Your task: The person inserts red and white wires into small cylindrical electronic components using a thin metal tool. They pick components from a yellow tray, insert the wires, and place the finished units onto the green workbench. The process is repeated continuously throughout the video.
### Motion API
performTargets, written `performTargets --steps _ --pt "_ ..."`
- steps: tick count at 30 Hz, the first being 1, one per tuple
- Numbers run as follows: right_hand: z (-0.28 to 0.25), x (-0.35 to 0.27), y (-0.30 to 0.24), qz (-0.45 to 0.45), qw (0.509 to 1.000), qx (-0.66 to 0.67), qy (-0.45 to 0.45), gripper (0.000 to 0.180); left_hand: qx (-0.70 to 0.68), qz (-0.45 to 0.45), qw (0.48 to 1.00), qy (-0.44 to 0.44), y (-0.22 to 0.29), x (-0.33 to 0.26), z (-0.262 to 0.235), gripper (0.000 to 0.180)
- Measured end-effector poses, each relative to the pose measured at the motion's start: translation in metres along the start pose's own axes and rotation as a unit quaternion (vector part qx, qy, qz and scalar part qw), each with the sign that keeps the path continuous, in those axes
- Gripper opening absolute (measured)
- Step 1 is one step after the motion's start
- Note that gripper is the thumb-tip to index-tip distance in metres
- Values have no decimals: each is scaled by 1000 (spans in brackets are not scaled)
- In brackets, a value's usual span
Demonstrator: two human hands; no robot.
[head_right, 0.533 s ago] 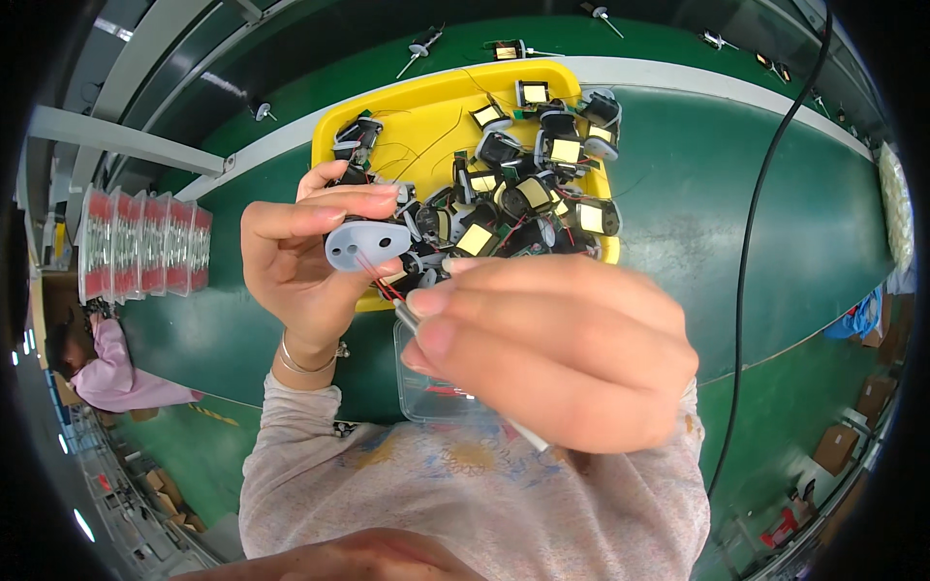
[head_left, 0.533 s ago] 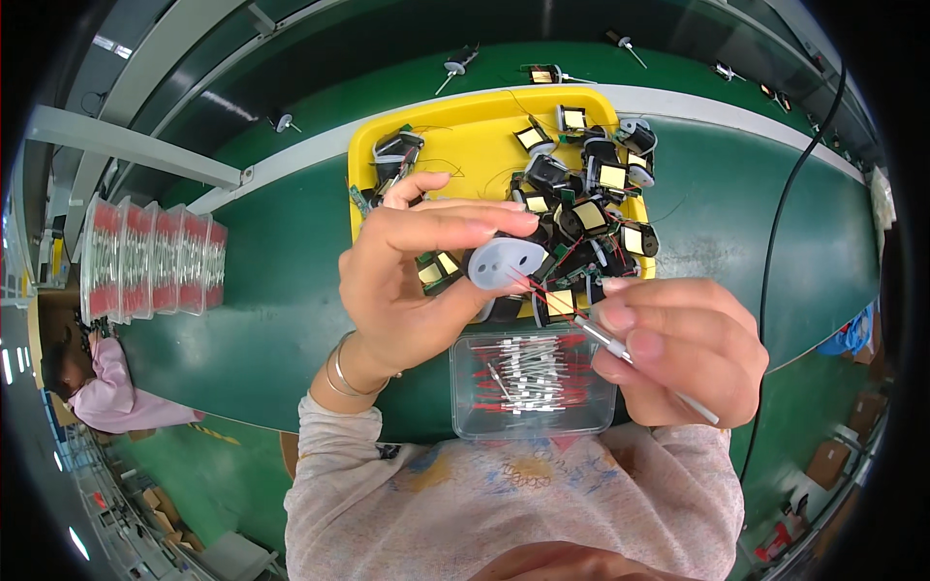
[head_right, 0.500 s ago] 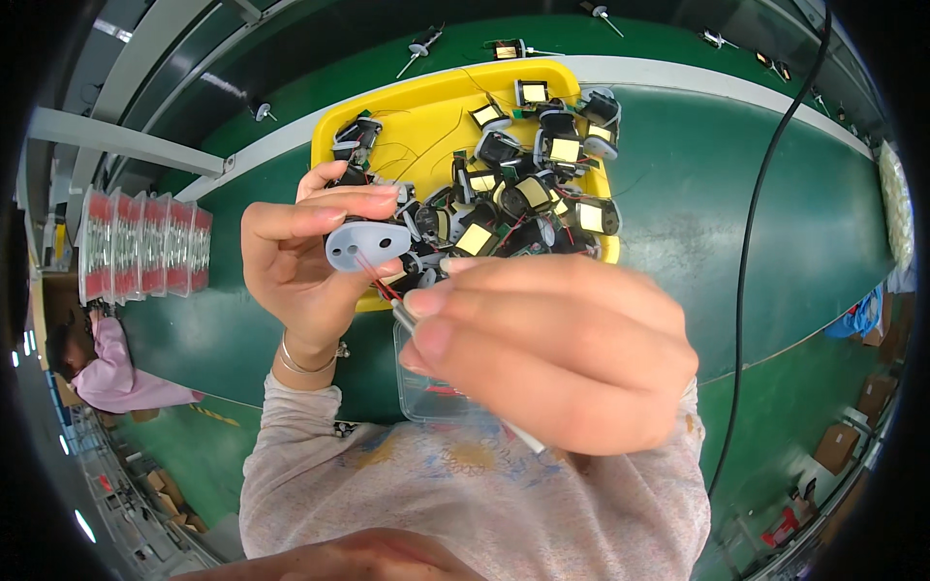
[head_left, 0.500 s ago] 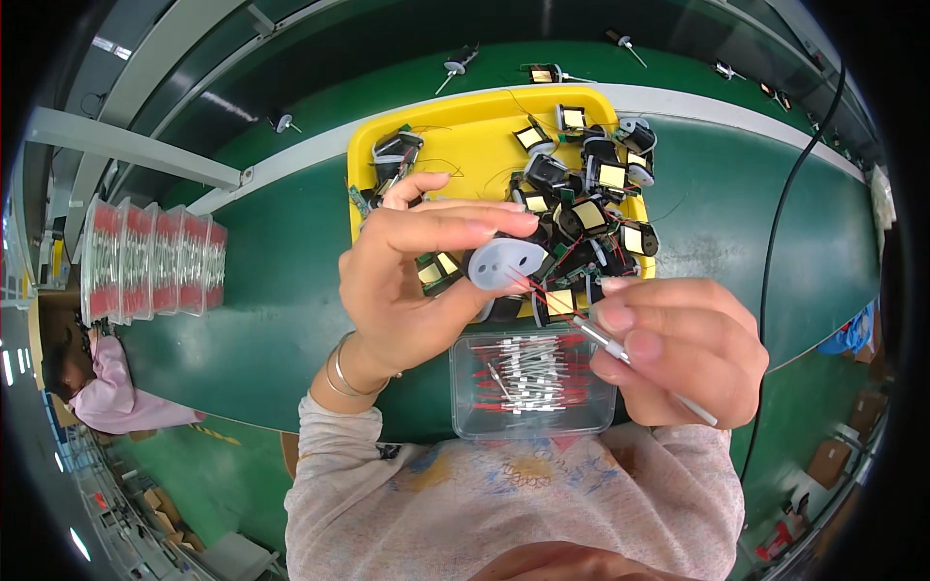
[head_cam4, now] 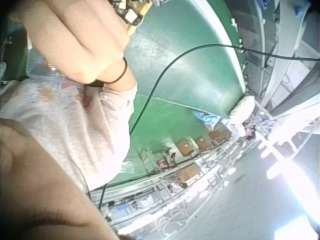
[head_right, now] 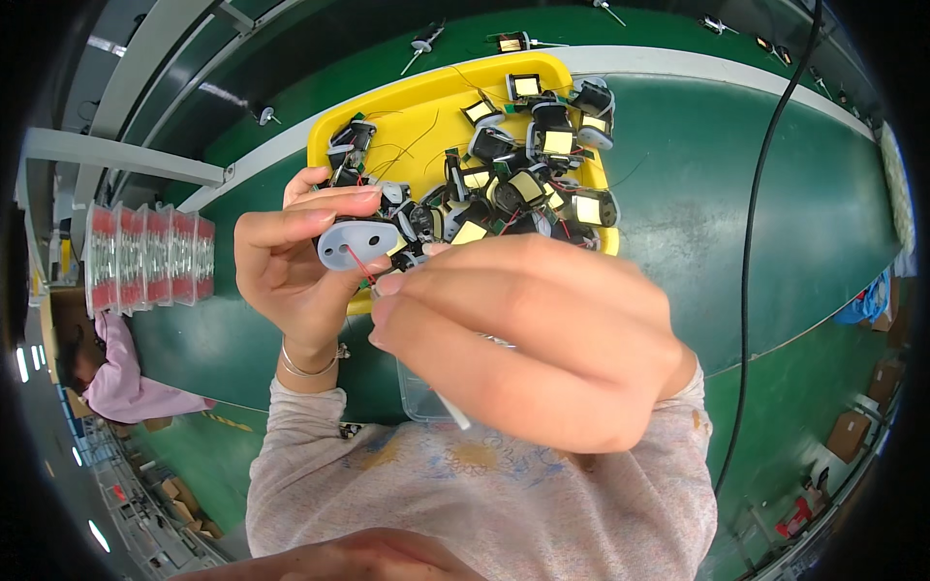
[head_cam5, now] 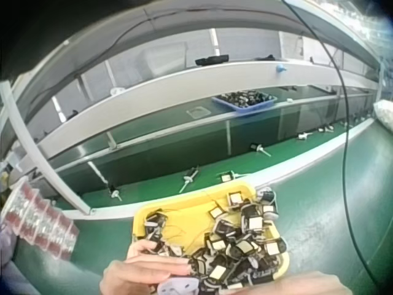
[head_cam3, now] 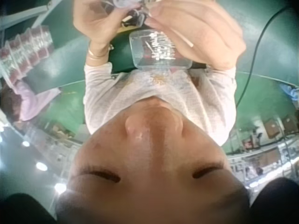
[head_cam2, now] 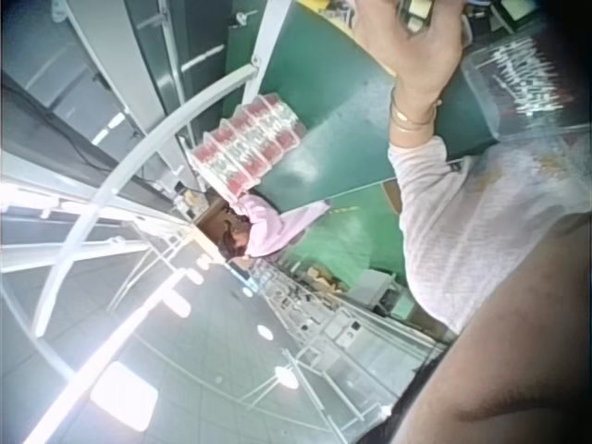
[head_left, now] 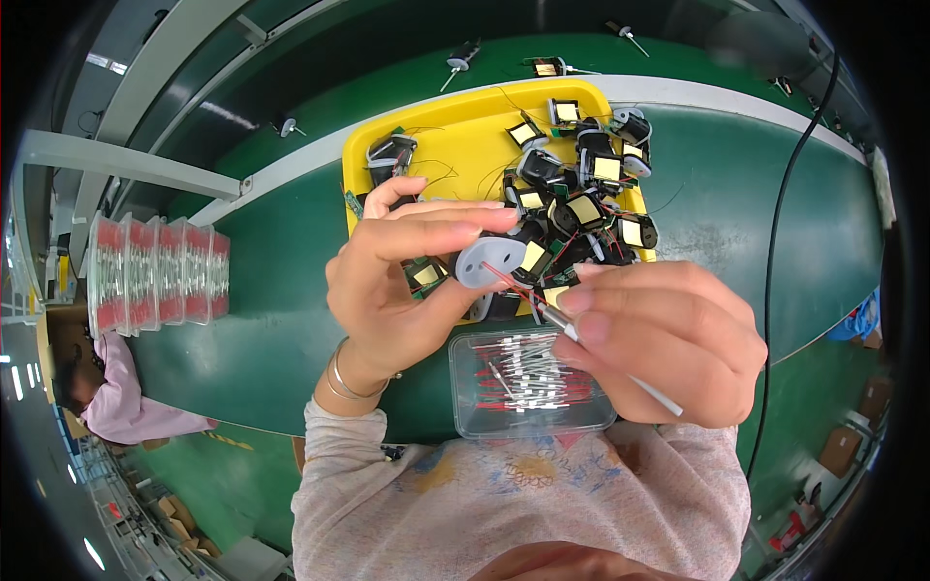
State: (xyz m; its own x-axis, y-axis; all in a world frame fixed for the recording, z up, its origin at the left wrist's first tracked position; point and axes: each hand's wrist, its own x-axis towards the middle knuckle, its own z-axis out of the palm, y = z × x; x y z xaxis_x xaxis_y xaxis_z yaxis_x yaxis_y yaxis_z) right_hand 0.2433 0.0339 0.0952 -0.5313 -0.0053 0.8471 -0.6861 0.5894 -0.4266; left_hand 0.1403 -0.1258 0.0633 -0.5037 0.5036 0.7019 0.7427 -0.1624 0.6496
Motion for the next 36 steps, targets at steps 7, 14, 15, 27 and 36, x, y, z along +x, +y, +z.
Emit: performTargets --steps 7,14,15,27,36 --pt "0 -1 1 -10 1000 -8 5 32 16 8 1000 -1 0 0 0 35" --pt "1 -3 4 -55 998 -24 -9 29 22 5 1000 6 0 -1 0 36" --pt "2 -3 4 -56 998 -25 -5 29 23 6 1000 7 0 -1 0 36" --pt "0 -1 5 -40 999 -26 8 32 28 8 999 13 4 0 -1 39" --pt "-1 -2 5 -35 999 -17 9 32 37 13 999 16 5 0 0 39"
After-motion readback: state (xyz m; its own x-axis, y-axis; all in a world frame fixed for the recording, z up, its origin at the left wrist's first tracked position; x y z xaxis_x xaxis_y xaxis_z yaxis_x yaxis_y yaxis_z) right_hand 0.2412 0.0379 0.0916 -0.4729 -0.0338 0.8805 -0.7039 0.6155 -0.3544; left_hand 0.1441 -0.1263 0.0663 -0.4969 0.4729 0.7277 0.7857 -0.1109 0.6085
